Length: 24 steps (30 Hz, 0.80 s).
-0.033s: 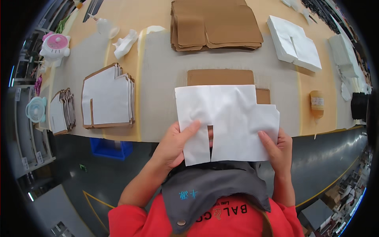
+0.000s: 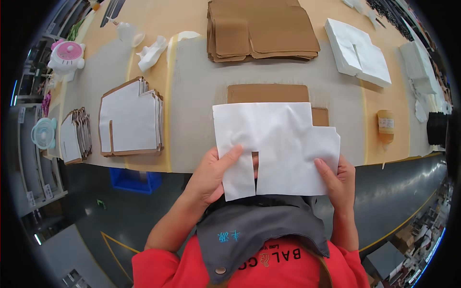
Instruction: The person applies glue from a squeeze bottle onto brown cardboard pieces and then places white paper inserts on top. They smooth the paper down and stack the finished units on the table.
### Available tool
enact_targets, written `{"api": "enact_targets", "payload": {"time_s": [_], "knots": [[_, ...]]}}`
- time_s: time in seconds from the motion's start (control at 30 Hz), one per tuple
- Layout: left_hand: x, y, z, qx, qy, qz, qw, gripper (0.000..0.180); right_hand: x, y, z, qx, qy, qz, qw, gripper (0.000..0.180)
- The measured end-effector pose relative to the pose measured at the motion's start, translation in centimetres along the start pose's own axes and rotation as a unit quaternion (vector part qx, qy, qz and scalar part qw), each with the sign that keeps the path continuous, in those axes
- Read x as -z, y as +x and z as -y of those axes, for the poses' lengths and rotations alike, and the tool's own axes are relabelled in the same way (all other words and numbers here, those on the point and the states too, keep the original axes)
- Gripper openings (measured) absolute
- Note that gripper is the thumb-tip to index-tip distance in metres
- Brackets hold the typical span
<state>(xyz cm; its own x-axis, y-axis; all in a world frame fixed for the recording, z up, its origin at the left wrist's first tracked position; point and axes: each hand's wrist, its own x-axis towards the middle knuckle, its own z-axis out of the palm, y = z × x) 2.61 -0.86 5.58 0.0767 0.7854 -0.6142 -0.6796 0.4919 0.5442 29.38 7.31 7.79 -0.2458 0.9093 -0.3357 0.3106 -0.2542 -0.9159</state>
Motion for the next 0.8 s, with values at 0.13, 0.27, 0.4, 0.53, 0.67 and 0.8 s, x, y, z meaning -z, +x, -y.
{"api": "enact_targets", "payload": {"time_s": [0.13,0.27,0.4,0.53,0.67,0.8], "knots": [[-1.2,0.7,-0.7,-0.018,-0.024,-0.021,0.999,0.034,0.0,1.1,-1.5,0.011,0.044,-0.001,0.999,0.028],[-0.9,2.2,-1.1,-0.053,0.025,-0.012,0.998,0.039,0.3,2.1,0.3,-0.065,0.037,0.004,0.997,0.034],[-1.2,3.8,-1.6,-0.055,0.029,-0.004,0.998,0.040,0.4,3.6,0.0,-0.064,0.042,-0.006,0.997,0.036],[-1.4,4.7,-1.9,-0.046,0.021,-0.005,0.999,0.040,0.7,4.7,-0.1,-0.075,0.055,-0.002,0.996,0.037],[-1.3,5.5,-2.1,-0.039,0.019,-0.001,0.999,0.040,0.7,5.5,0.0,-0.087,0.057,0.005,0.995,0.040],[-1.4,6.0,-2.3,-0.037,0.013,-0.004,0.999,0.040,0.8,5.9,-0.2,-0.089,0.058,0.001,0.994,0.041]]}}
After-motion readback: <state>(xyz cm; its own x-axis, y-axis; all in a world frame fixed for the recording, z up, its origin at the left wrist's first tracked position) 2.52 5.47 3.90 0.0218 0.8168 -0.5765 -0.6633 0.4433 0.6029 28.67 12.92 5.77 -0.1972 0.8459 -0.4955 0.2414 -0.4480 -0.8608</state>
